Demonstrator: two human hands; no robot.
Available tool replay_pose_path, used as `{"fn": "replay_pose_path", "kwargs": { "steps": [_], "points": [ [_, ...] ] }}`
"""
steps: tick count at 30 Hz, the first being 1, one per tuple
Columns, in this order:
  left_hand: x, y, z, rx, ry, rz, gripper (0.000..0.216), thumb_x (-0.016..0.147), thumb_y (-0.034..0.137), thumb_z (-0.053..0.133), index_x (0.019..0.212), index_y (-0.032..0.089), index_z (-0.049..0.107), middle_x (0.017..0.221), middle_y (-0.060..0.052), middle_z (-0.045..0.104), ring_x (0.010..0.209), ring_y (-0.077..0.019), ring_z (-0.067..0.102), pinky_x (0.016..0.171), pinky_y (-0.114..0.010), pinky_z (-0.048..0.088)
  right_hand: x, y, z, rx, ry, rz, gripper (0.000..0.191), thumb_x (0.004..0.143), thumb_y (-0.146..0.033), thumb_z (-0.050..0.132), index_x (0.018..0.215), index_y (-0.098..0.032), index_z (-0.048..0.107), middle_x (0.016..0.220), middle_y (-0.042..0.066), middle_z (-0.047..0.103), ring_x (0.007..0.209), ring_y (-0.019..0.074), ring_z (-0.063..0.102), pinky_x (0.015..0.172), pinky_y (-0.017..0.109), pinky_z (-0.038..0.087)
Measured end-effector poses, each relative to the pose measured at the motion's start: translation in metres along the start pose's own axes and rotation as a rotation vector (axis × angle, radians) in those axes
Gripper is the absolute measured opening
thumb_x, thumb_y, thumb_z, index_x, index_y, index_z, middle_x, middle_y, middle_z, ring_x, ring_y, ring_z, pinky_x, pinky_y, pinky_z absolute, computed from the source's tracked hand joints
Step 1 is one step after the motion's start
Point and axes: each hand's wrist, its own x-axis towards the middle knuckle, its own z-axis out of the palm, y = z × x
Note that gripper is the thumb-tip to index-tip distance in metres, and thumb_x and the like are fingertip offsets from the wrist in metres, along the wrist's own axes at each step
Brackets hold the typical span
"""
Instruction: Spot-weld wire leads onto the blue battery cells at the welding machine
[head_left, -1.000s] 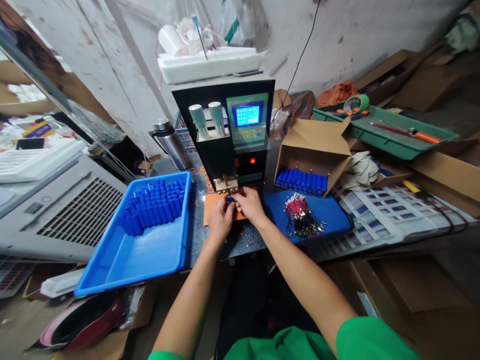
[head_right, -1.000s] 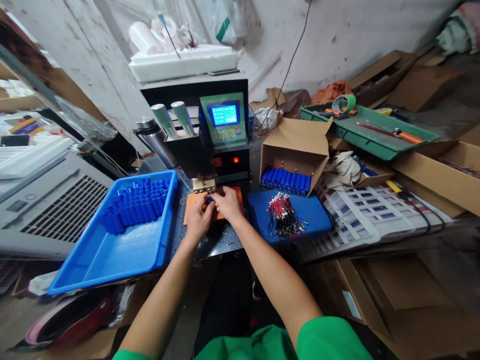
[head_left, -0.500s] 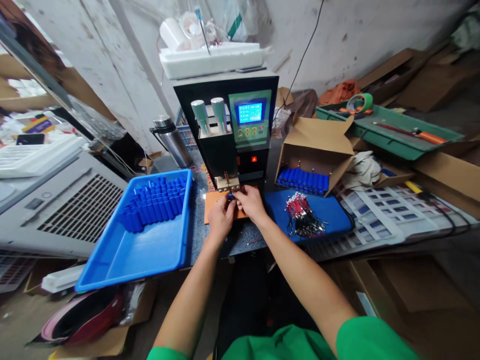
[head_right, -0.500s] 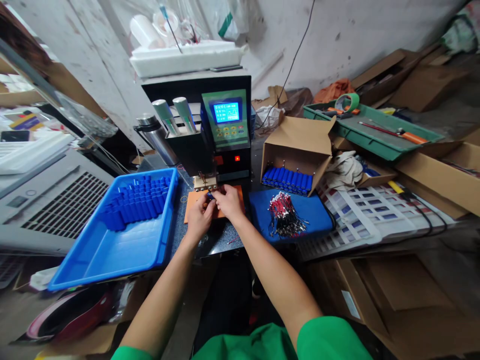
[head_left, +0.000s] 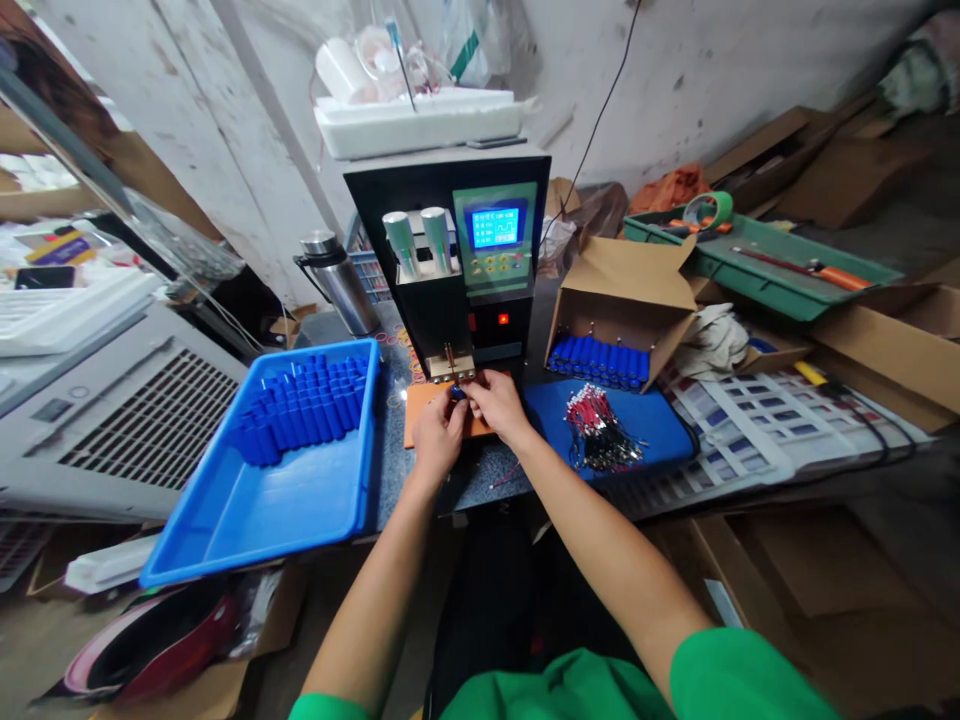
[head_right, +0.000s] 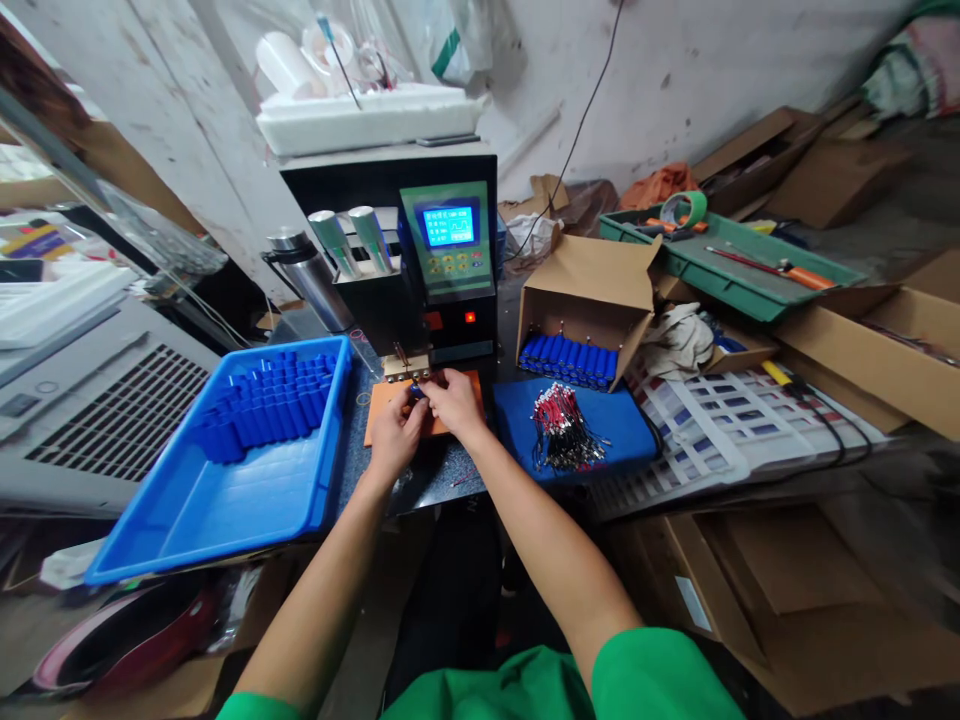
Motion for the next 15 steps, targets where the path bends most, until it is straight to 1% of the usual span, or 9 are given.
{"fn": "replay_pose_path", "kwargs": {
  "steps": [3,6,8,10,12,13,15],
  "points": [
    [0.0,-0.001,0.0,-0.004,-0.002,-0.002,0.027,0.092,0.036,0.051,0.106,0.02,0.068,0.084,-0.004,0.069,0.076,-0.0174,0.062,0.068,-0.026,0.043,-0.002,0.0,-0.003,-0.059,0.013,-0.007,0.021,0.071,-0.036,0.065,0.068,-0.018,0.055,0.052,-0.007,0.05,0.042,0.0069,0.043,0.04,0.017,0.037],
    [0.0,-0.003,0.0,0.005,-0.003,0.003,0.029,0.091,0.038,0.052,0.107,0.02,0.068,0.082,-0.004,0.068,0.071,-0.0167,0.06,0.065,-0.026,0.042,-0.009,0.003,-0.005,-0.13,0.011,-0.038,0.016,0.072,-0.033,0.063,0.074,-0.018,0.058,0.058,-0.004,0.057,0.046,0.0093,0.049,0.043,0.019,0.04],
    [-0.001,-0.003,-0.001,0.001,0.0,0.02,0.029,0.089,0.039,0.053,0.105,0.019,0.068,0.081,-0.004,0.068,0.071,-0.0167,0.06,0.064,-0.026,0.041,-0.016,0.003,-0.007,-0.192,0.024,-0.091,0.014,0.072,-0.031,0.062,0.078,-0.019,0.059,0.064,-0.002,0.061,0.051,0.0112,0.053,0.047,0.021,0.043],
    [0.0,-0.003,-0.003,-0.015,0.003,0.042,0.029,0.088,0.041,0.053,0.099,0.018,0.068,0.08,-0.004,0.067,0.071,-0.017,0.059,0.065,-0.026,0.041,-0.025,0.002,-0.012,-0.293,0.064,-0.17,0.013,0.073,-0.029,0.061,0.08,-0.018,0.061,0.07,0.0,0.064,0.059,0.013,0.058,0.055,0.023,0.047],
    [0.002,-0.002,-0.004,-0.028,0.009,0.048,0.031,0.087,0.044,0.054,0.095,0.018,0.067,0.079,-0.004,0.067,0.069,-0.0167,0.059,0.064,-0.025,0.041,-0.032,-0.001,-0.025,-0.424,0.096,-0.245,0.014,0.077,-0.03,0.06,0.082,-0.018,0.063,0.075,0.001,0.067,0.065,0.0144,0.061,0.063,0.025,0.05],
    [0.004,-0.002,-0.004,-0.027,0.01,0.043,0.032,0.086,0.046,0.053,0.094,0.018,0.067,0.078,-0.003,0.067,0.068,-0.0166,0.058,0.063,-0.025,0.041,-0.033,-0.003,-0.035,-0.496,0.107,-0.272,0.015,0.079,-0.03,0.058,0.084,-0.018,0.064,0.076,0.002,0.068,0.067,0.0149,0.062,0.066,0.026,0.05],
    [0.007,-0.002,-0.004,-0.01,0.014,0.033,0.035,0.086,0.049,0.053,0.094,0.019,0.067,0.075,-0.003,0.067,0.066,-0.0166,0.058,0.062,-0.025,0.04,-0.032,-0.01,-0.063,-0.667,0.153,-0.296,0.016,0.083,-0.029,0.055,0.085,-0.018,0.067,0.078,0.003,0.069,0.07,0.0158,0.063,0.07,0.026,0.05]
  ]
}}
